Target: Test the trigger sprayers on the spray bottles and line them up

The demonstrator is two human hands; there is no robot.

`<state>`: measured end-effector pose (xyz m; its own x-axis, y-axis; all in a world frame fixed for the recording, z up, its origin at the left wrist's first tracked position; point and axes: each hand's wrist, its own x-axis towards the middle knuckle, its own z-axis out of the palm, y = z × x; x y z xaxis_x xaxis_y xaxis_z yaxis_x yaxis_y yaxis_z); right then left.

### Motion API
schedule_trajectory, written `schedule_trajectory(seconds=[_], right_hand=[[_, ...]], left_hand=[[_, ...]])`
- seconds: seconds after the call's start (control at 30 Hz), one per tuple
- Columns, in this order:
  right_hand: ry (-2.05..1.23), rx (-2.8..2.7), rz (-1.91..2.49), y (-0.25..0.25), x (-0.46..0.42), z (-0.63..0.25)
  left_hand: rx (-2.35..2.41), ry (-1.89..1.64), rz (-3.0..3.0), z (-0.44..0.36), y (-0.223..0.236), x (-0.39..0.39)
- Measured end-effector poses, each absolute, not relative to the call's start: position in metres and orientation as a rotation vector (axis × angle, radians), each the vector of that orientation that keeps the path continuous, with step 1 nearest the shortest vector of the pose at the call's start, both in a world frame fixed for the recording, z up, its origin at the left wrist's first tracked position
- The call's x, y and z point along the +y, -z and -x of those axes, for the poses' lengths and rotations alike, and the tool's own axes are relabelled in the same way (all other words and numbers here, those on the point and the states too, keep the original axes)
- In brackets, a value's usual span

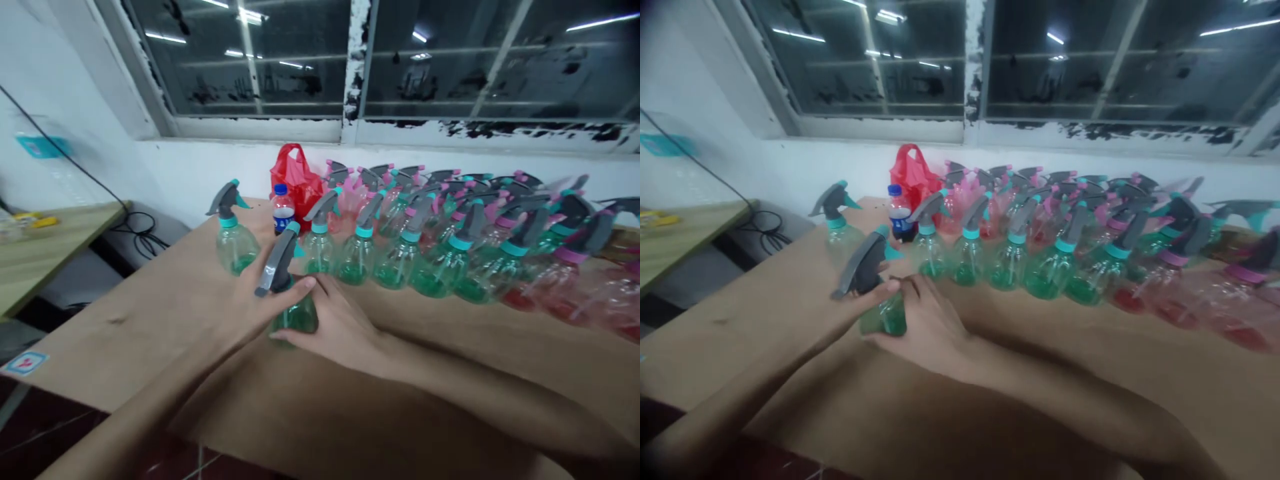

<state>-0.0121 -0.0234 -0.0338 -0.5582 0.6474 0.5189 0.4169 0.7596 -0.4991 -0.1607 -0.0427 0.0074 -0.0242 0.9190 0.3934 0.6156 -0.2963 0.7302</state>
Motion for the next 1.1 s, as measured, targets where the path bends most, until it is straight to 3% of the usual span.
schedule_trajectory(seconds=[0.23,0.43,0.8,1.1], right_hand=[[-0.199,-2.274,0.987,0.025,0.009,0.053],[-0.015,-2.225,1.179,0.021,0.028,0.074],[0.095,-2.262,1.313,0.013,0.045,0.095],[0.090,-2.241,1.290,0.014,0.039,0.089]], left_hand=[[1.563,-1.462,-1.626,0.214,0.019,-0.056],[1.747,-1.150,-1.699,0.232,0.047,-0.074],[1.815,-0.527,-2.353,0.224,0.074,-0.084],[1.772,-0.367,-2.467,0.221,0.071,-0.084]])
